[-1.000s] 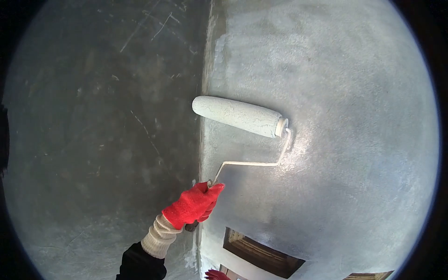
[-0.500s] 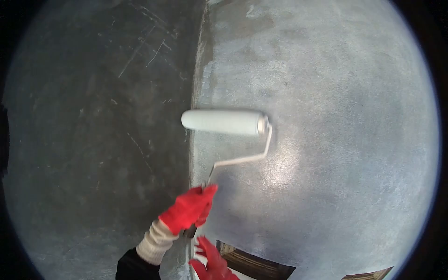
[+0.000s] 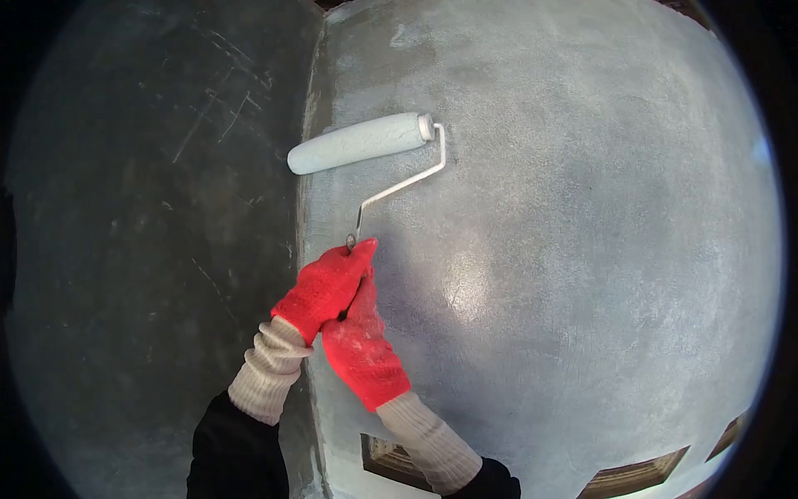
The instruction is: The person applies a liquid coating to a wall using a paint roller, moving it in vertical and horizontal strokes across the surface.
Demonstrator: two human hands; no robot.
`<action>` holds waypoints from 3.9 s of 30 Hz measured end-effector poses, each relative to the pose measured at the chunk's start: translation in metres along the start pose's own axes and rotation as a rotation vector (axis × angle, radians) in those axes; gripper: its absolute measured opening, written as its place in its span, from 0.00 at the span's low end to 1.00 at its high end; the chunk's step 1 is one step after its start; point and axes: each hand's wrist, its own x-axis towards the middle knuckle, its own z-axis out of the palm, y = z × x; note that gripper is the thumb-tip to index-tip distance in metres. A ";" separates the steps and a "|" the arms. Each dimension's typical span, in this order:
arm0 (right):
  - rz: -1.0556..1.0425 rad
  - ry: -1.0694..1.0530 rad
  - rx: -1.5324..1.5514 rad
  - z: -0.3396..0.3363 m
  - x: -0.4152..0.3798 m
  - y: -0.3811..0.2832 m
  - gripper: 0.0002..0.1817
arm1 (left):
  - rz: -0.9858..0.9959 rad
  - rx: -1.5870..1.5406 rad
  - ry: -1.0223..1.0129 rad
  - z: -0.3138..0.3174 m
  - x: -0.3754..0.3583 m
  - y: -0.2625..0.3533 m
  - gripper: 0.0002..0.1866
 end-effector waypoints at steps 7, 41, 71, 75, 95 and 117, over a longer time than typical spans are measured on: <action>-0.388 0.326 0.005 -0.015 0.001 0.014 0.35 | 0.066 -0.095 -0.048 -0.001 -0.021 0.036 0.33; -0.194 0.362 -0.546 -0.103 -0.006 0.009 0.36 | 0.232 -0.491 0.189 -0.065 -0.132 -0.122 0.14; -0.248 0.360 -0.609 -0.096 -0.059 0.033 0.37 | 0.298 -0.378 0.250 -0.069 -0.142 -0.120 0.19; -0.174 0.280 -0.629 -0.104 -0.020 0.001 0.37 | 0.257 -0.328 0.280 -0.067 -0.143 -0.120 0.18; -0.053 0.308 -0.546 -0.073 -0.095 0.047 0.43 | 0.258 -0.383 0.201 -0.061 -0.145 -0.115 0.17; -0.031 0.212 -0.410 -0.043 -0.180 0.097 0.40 | 0.124 -0.130 -0.414 0.021 -0.170 -0.076 0.12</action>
